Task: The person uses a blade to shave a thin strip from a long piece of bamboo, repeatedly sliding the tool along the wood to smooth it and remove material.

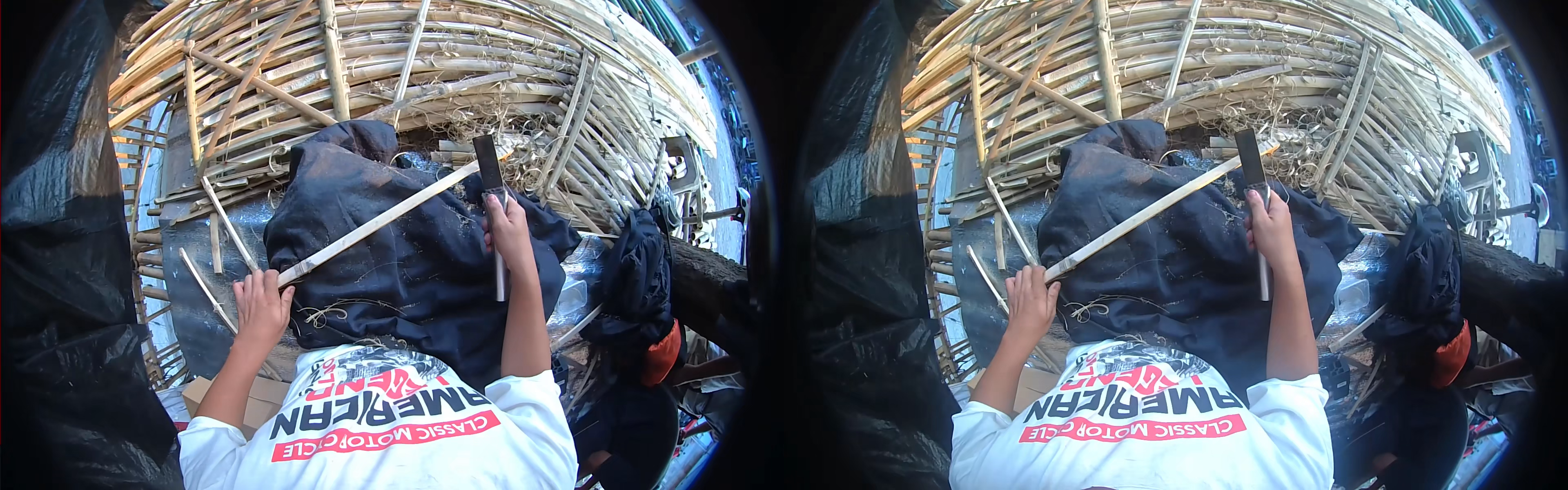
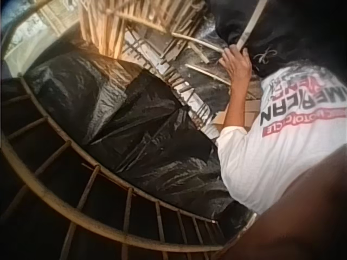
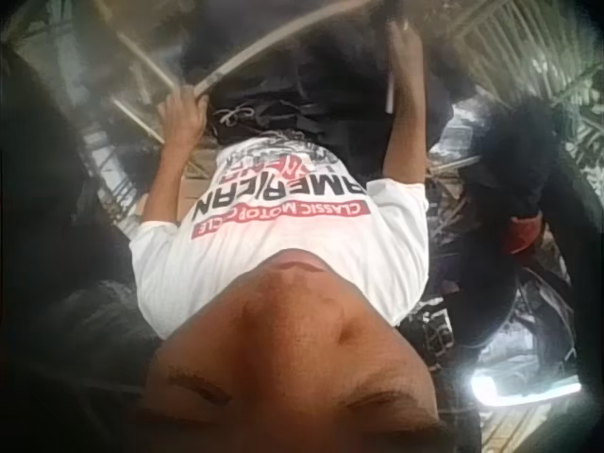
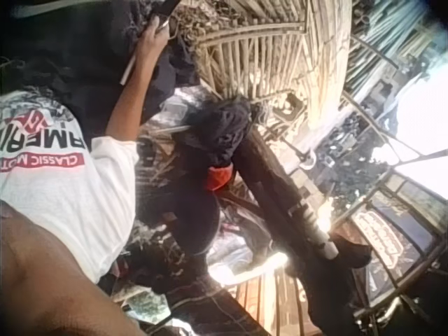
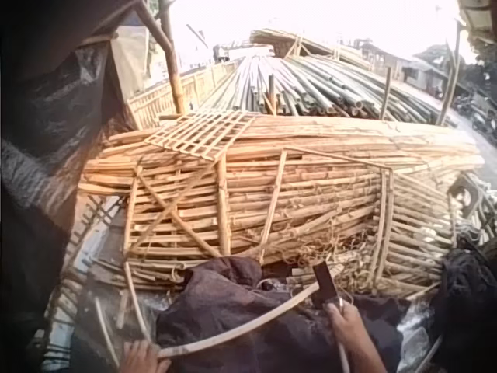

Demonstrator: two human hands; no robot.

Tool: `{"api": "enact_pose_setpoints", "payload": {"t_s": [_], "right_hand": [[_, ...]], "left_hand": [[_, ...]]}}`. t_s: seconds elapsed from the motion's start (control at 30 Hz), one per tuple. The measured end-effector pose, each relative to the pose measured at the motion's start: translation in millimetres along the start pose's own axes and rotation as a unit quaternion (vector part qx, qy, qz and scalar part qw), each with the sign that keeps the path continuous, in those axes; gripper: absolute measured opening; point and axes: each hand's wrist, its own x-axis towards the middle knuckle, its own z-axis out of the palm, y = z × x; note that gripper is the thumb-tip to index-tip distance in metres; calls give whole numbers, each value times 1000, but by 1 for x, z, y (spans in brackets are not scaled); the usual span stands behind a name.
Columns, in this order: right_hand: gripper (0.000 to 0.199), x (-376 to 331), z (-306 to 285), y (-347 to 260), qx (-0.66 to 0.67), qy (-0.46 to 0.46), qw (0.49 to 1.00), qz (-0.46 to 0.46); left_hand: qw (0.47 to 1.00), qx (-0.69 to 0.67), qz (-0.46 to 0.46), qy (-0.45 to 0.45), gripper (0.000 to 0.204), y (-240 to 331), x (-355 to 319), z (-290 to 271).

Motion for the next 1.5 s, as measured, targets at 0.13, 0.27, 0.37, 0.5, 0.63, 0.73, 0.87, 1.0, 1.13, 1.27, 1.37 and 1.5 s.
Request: {"api": "enact_pose_setpoints", "payload": {"t_s": [0.13,0.27,0.37,0.5,0.63,0.73,0.87,1.0,1.13,1.27,1.37,1.5], "right_hand": [[25,2,6,7,32,1,999,6],[25,5,20,12,35,28,999,-8],[24,-2,34,14,22,-7,1000,13],[23,-11,52,23,73,0,997,39],[22,-34,79,22,82,-93,991,58],[23,-65,122,24,26,-181,983,-8],[22,-73,129,27,-40,-175,977,-118],[22,-34,76,13,-49,-24,991,-120],[24,-8,40,0,24,55,997,-58],[24,-16,56,18,70,46,996,-27],[24,-16,54,30,81,26,996,-22],[26,-20,60,22,119,21,993,10]], "left_hand": [[999,-9,-17,-50,28,-3,2,7],[995,-35,-23,-86,31,-4,4,13],[995,-26,-11,-91,31,-10,2,19],[996,-22,-4,-86,30,-10,4,19],[993,-42,-20,-106,30,-7,4,20],[994,-42,-20,-100,31,-12,4,27],[993,-56,-16,-100,34,-12,5,29],[992,-69,-15,-101,34,-14,3,28],[992,-73,-18,-98,35,-15,3,33],[994,-47,-15,-97,33,-13,1,30],[996,-24,-13,-91,32,-7,2,28],[996,-13,-26,-88,32,-10,-3,32]]}}
